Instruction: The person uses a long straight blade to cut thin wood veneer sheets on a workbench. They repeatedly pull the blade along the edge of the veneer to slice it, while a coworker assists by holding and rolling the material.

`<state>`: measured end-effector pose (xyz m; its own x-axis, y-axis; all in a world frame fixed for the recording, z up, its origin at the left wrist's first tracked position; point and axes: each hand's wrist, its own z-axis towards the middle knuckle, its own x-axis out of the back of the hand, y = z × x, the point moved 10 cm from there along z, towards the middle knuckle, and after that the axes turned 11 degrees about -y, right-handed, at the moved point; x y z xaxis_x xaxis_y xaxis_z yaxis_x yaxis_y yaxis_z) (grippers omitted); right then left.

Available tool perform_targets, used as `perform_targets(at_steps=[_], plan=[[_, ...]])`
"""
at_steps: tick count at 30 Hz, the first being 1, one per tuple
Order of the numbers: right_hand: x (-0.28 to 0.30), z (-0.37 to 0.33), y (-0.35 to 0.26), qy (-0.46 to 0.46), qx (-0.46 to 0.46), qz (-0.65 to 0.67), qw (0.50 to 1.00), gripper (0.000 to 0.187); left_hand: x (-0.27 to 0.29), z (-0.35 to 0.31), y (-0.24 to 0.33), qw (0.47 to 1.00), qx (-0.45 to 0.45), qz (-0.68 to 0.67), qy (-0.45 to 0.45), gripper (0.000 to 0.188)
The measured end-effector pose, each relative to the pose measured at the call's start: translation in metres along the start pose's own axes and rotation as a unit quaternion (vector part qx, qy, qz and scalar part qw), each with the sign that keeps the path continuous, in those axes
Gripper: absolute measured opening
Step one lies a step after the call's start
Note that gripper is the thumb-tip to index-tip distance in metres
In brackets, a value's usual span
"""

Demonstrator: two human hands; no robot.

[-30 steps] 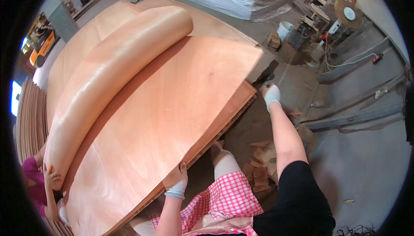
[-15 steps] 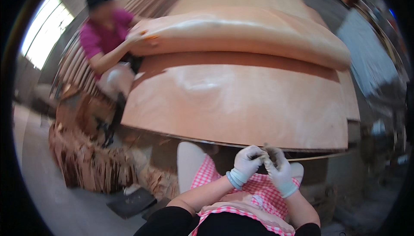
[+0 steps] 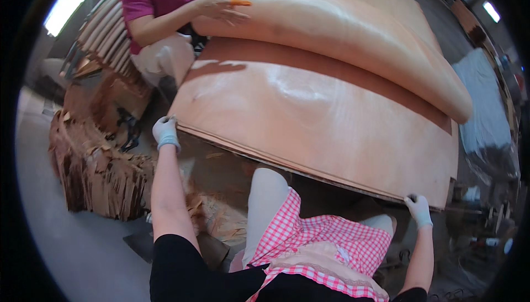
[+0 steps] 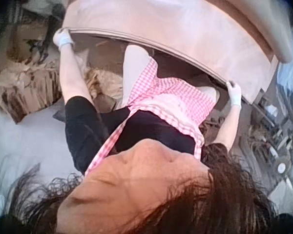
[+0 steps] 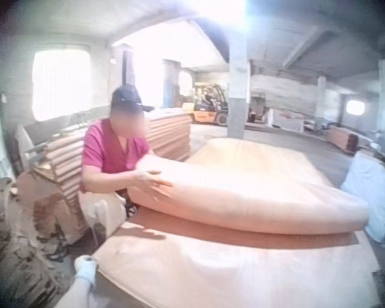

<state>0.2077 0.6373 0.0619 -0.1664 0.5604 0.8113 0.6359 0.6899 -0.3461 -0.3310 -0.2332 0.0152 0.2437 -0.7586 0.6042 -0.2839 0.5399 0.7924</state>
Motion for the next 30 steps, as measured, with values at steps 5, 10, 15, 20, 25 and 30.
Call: perform_targets(at_steps=[5, 10, 15, 20, 25, 30], plan=[[0.001, 0.007, 0.009, -0.012, -0.097, -0.031, 0.995, 0.044, -0.058, -0.005, 0.002, 0.996, -0.002, -0.046, -0.075, 0.02], [-0.002, 0.012, 0.032, -0.049, -0.147, -0.072, 0.985, 0.049, -0.069, -0.09, 0.115, 0.948, -0.024, 0.304, 0.089, 0.054], [-0.015, 0.027, 0.013, -0.094, -0.124, -0.054, 0.986, 0.048, -0.289, -0.304, 0.193, 0.9, -0.248, 0.239, -0.267, 0.059], [-0.018, 0.025, 0.016, -0.06, -0.104, -0.042, 0.992, 0.049, -0.404, -0.622, 0.31, 0.71, -0.549, 0.212, -0.387, 0.081], [0.002, 0.013, 0.035, -0.043, -0.056, 0.047, 0.996, 0.032, -0.448, -0.628, 0.289, 0.706, -0.501, 0.264, -0.425, 0.094], [0.077, -0.024, 0.222, 0.024, -0.152, -0.025, 0.988, 0.028, -0.446, -0.631, 0.289, 0.7, -0.49, 0.288, -0.433, 0.096]])
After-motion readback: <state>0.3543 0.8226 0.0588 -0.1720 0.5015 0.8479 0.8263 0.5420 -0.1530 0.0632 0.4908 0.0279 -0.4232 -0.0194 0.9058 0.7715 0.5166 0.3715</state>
